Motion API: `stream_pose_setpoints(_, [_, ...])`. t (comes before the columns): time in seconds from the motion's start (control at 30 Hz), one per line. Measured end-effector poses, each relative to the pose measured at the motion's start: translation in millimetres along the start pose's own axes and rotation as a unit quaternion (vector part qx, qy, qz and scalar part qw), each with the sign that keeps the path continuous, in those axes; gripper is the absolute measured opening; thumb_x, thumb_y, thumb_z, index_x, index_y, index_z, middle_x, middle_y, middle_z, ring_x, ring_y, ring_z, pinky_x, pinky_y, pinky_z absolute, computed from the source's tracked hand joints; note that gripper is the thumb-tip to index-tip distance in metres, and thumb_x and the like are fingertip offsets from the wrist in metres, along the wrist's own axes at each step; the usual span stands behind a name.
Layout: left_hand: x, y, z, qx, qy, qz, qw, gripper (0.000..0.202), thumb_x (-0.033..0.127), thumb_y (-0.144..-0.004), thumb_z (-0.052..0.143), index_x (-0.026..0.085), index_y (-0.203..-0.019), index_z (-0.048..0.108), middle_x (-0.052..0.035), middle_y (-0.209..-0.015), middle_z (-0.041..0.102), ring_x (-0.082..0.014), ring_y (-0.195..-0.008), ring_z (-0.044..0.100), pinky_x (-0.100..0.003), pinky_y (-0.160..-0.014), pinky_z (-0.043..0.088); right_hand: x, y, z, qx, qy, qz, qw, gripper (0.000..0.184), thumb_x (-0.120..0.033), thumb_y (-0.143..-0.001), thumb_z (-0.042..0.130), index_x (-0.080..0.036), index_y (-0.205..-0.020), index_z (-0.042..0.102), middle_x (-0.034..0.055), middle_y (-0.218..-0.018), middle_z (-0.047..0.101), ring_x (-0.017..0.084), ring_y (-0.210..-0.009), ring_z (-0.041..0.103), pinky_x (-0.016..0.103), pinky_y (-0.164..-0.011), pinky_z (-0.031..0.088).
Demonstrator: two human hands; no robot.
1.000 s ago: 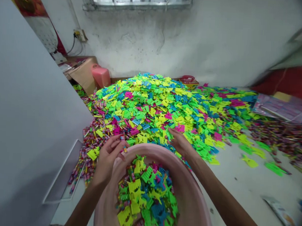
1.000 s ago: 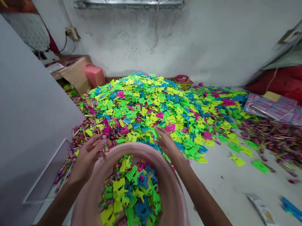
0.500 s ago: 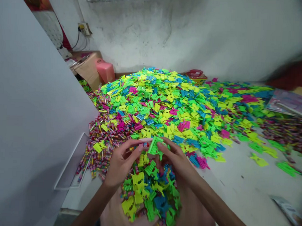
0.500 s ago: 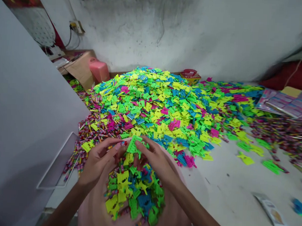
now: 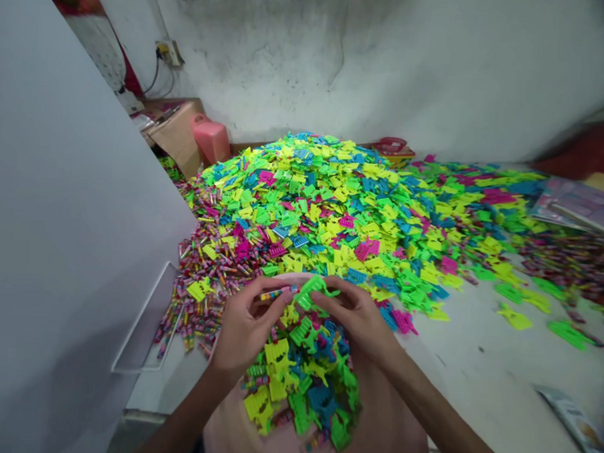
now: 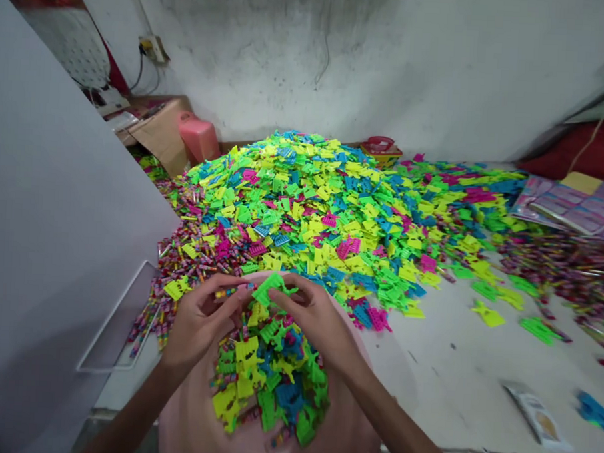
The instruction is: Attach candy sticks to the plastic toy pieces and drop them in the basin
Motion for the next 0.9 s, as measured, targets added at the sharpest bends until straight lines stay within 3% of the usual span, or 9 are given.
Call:
stream_pose_setpoints(0.07, [2, 1, 0.7, 0.018, -0.063, 0.026, 0.997, 0.022, 0.040, -0.090, 0.069, 0.021, -0.101, 0.073, -0.0017, -0.086, 0.070, -0.0120, -0.063, 0.065, -0.019, -0.051, 0.052, -5, 4, 1, 0.007, 0.071, -0.042, 0.997, 0.025, -0.044, -0.092, 0.069, -0.025, -0.108, 0.072, 0.0014, -0.095, 0.073, 0.018, -0.078, 0.070, 0.026, -0.067, 0.053])
stream_pose_setpoints(0.2, [13, 4, 2.0, 0.023, -0.217, 0.123, 0.968, 0.014, 0.032, -0.093, 0.067, 0.025, -0.103, 0.074, -0.0012, -0.096, 0.073, -0.0133, -0.082, 0.070, -0.018, -0.067, 0.056, -13, 13, 4, 0.033, 0.244, -0.107, 0.963, 0.023, -0.042, -0.098, 0.061, -0.027, -0.113, 0.070, 0.0012, -0.093, 0.074, 0.019, -0.078, 0.069, 0.026, -0.066, 0.051])
stream_pose_setpoints(0.3, [18, 4, 1.2, 0.016, -0.284, 0.171, 0.943, 0.013, 0.027, -0.093, 0.067, 0.025, -0.105, 0.074, 0.0002, -0.094, 0.075, -0.0111, -0.077, 0.069, -0.017, -0.069, 0.055, -14, 17, 7, 0.031, 0.307, -0.125, 0.943, 0.025, -0.041, -0.100, 0.056, -0.027, -0.118, 0.067, 0.0031, -0.102, 0.074, 0.020, -0.081, 0.070, 0.026, -0.065, 0.050])
stream_pose_setpoints(0.37, [20, 3, 0.2, 0.009, -0.309, 0.194, 0.931, 0.014, 0.025, -0.094, 0.067, 0.024, -0.107, 0.073, 0.0003, -0.095, 0.076, -0.0107, -0.078, 0.070, -0.017, -0.072, 0.055, -13, 17, 8, 0.034, 0.320, -0.130, 0.938, 0.025, -0.040, -0.101, 0.055, -0.026, -0.119, 0.066, 0.0042, -0.107, 0.074, 0.021, -0.082, 0.070, 0.026, -0.065, 0.050])
stream_pose_setpoints(0.57, [22, 5, 1.2, -0.037, -0.367, 0.288, 0.884, 0.019, 0.018, -0.098, 0.059, 0.021, -0.114, 0.068, -0.0038, -0.109, 0.073, -0.0150, -0.107, 0.068, -0.024, -0.101, 0.050, -14, 16, 7, 0.042, 0.331, -0.131, 0.934, 0.024, -0.042, -0.102, 0.054, -0.026, -0.116, 0.065, 0.0034, -0.104, 0.075, 0.021, -0.085, 0.071, 0.026, -0.065, 0.049])
stream_pose_setpoints(0.8, [11, 12, 0.1, -0.079, -0.459, 0.342, 0.816, 0.033, 0.011, -0.099, 0.051, 0.018, -0.131, 0.058, -0.0095, -0.123, 0.069, -0.0223, -0.120, 0.062, -0.036, -0.108, 0.048, -15, 20, 8, 0.038, 0.356, -0.173, 0.917, 0.018, -0.034, -0.102, 0.054, -0.025, -0.113, 0.064, 0.0047, -0.103, 0.075, 0.023, -0.096, 0.071, 0.030, -0.083, 0.052])
stream_pose_setpoints(0.9, [11, 10, -3.9, -0.100, -0.449, 0.333, 0.823, 0.033, 0.011, -0.100, 0.050, 0.017, -0.130, 0.059, -0.0115, -0.123, 0.069, -0.0238, -0.117, 0.064, -0.037, -0.105, 0.051, -20, 20, 2, -0.010, 0.360, -0.197, 0.912, 0.023, -0.031, -0.102, 0.053, -0.023, -0.121, 0.062, 0.0067, -0.106, 0.075, 0.024, -0.099, 0.071, 0.032, -0.089, 0.051])
Point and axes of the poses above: each hand's wrist, its own y-axis away from the middle knuckle, its own z-axis out of the palm, x = y × z, the point moved 2 cm from there along -y, towards the middle knuckle
